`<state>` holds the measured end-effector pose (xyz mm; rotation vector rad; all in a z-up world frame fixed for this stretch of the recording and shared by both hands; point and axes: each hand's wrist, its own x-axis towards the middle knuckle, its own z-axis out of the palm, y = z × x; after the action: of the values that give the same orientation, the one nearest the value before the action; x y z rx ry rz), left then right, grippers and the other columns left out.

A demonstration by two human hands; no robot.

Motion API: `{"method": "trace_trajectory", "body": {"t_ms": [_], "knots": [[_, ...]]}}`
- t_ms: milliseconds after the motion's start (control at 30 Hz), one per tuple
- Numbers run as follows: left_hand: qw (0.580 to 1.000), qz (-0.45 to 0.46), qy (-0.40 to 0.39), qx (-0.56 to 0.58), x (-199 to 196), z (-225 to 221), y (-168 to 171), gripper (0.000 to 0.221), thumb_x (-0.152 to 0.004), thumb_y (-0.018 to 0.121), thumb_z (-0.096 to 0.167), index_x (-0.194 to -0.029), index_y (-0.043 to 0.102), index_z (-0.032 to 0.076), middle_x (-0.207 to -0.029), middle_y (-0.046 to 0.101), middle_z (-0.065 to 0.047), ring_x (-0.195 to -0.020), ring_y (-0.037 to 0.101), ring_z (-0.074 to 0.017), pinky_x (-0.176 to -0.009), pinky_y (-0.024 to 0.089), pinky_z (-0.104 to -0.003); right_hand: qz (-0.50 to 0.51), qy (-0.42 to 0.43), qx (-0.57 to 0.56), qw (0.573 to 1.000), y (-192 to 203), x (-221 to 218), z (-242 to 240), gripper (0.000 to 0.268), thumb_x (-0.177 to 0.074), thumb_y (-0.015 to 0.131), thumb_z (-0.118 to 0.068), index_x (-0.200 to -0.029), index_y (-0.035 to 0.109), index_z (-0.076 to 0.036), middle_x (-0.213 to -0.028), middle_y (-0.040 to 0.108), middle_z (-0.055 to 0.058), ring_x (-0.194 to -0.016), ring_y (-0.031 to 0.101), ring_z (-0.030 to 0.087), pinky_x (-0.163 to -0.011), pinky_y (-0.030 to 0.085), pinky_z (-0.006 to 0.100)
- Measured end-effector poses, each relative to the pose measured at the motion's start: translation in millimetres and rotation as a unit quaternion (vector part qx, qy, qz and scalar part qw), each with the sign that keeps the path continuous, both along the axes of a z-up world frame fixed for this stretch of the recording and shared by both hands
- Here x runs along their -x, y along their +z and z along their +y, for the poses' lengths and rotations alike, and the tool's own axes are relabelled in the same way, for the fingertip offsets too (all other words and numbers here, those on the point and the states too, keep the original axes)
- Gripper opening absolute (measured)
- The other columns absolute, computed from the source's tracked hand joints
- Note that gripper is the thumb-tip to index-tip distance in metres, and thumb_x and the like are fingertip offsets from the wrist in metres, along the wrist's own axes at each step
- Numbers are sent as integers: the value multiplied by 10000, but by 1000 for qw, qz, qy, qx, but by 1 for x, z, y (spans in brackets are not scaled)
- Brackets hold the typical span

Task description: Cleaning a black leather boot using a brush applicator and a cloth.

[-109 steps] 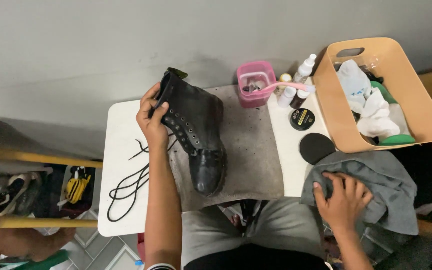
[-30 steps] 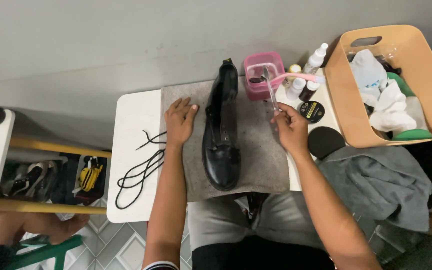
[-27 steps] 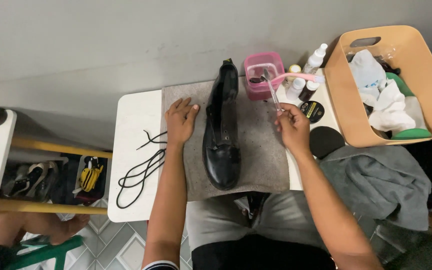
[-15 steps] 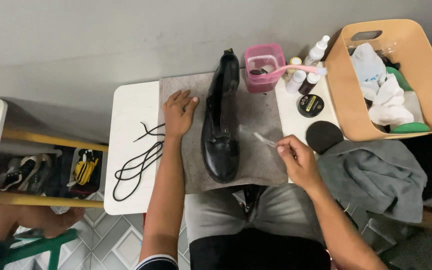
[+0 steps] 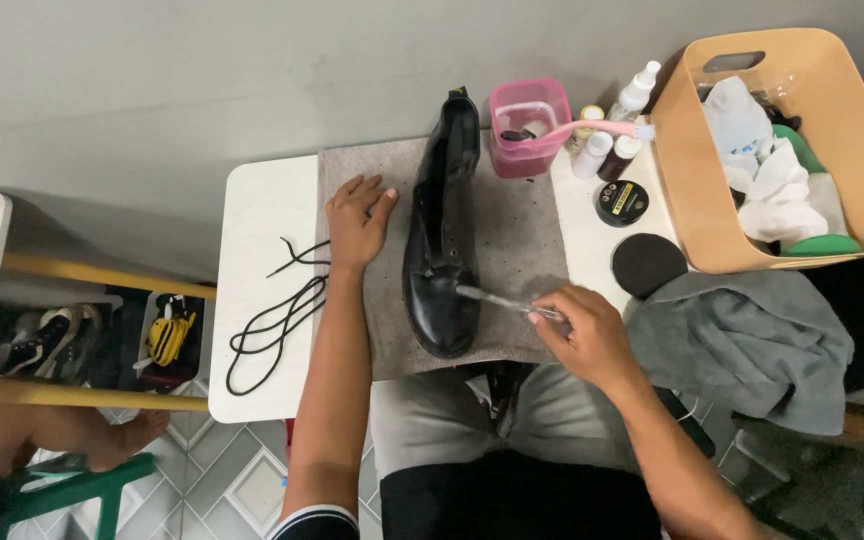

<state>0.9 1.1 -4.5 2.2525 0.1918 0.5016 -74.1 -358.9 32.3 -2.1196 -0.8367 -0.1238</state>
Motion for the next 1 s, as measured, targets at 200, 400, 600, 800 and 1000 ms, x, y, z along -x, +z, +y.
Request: {"method": "trace_trajectory", "body": {"t_ms": [200,400,600,800,1000], "knots": [[1000,-1,-2,4,1,-1,1,372,-1058,603,449,-1040,794,130,-1310,696,-124,-1387,498,-336,-1174,258,-493,6,4,-29,1000,-16,-3,-3,103,-896,723,-182,-872,725,-82,-526,492,52,-508,567,245,-604,491,361],[1000,-5,-3,4,-2,1,-3,383,-1063,600,455,-1042,791,124,-1307,697,-128,-1383,501,-340,-1174,260,-497,21,8,-40,999,-6,-5,3,86,-858,752,-154,-839,725,-74,-503,506,66,-489,564,254,-594,493,377],[1000,-4,-3,-3,-3,2,-5,385,-1066,597,452,-1045,790,120,-1307,698,-125,-1380,503,-338,-1174,265,-503,14,18,-8,1000,24,-7,26,94,-840,763,-142,-800,719,-69,-482,526,79,-485,580,269,-590,497,382],[1000,0,3,9,-5,3,-10,407,-1073,589,463,-1057,784,106,-1303,699,-127,-1382,504,-329,-1181,254,-500,-14,8,93,996,55,-11,47,173,-864,746,-281,-837,743,-111,-555,642,127,-588,669,339,-618,531,432],[1000,-11,0,22,-3,1,-8,401,-1072,596,449,-1057,787,96,-1285,707,-133,-1371,514,-340,-1181,264,-490,14,33,146,989,64,-16,52,166,-867,723,-304,-839,748,-142,-556,661,91,-618,683,305,-638,534,403]]}}
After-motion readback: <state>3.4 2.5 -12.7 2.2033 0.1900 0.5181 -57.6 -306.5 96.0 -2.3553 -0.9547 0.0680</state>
